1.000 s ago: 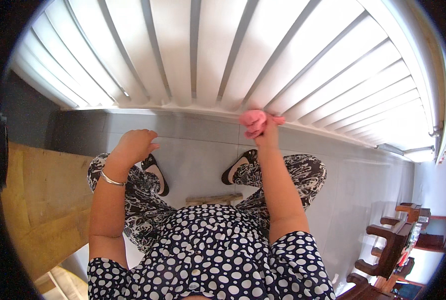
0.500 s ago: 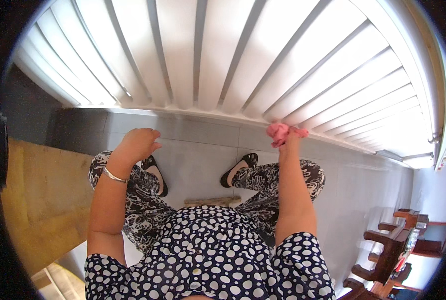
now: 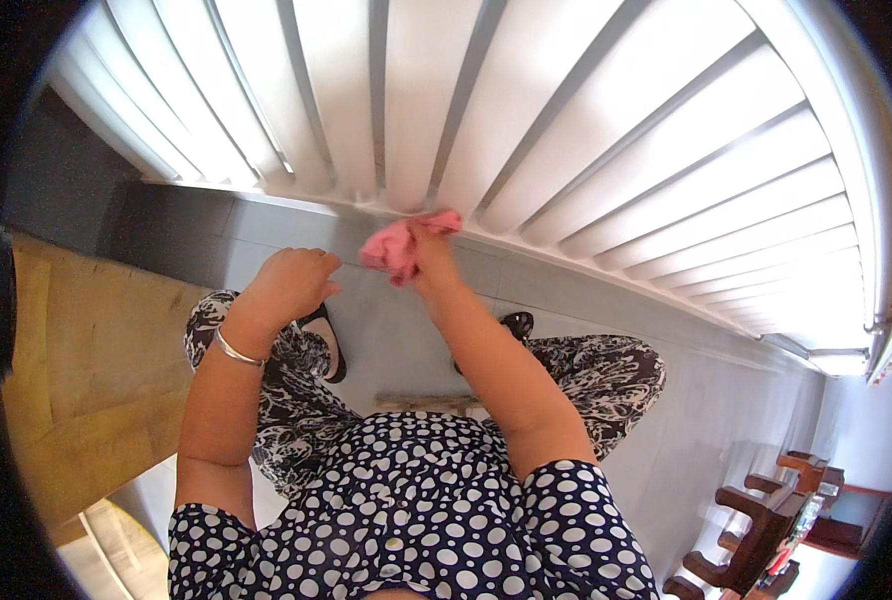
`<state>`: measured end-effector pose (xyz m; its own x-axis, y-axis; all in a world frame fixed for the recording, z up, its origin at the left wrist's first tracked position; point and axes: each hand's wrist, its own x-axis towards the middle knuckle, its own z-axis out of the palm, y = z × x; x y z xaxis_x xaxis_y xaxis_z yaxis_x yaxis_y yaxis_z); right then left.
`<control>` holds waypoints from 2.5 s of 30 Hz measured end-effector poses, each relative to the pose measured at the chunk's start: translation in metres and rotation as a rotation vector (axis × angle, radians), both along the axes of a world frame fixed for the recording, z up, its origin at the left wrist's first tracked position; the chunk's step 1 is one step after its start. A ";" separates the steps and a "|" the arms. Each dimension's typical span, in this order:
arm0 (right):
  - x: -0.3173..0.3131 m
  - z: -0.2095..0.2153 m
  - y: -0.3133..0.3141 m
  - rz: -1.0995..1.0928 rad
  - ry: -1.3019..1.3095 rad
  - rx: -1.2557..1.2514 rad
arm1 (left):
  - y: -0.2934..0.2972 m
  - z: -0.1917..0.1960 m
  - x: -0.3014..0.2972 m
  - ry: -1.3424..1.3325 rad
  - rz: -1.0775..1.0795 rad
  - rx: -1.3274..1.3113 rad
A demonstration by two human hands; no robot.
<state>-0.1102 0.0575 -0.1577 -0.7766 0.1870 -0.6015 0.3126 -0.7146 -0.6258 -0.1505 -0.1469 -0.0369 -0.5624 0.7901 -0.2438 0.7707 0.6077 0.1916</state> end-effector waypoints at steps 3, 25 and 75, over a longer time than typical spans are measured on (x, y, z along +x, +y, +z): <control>-0.031 0.011 -0.042 0.012 0.046 -0.035 | 0.001 0.005 -0.002 -0.021 0.041 -0.023; 0.126 -0.005 0.194 -0.196 -0.010 0.057 | 0.011 0.013 0.001 -0.020 0.008 -0.072; 0.045 -0.047 0.061 -0.170 0.006 0.094 | 0.002 0.005 -0.003 -0.012 0.034 -0.054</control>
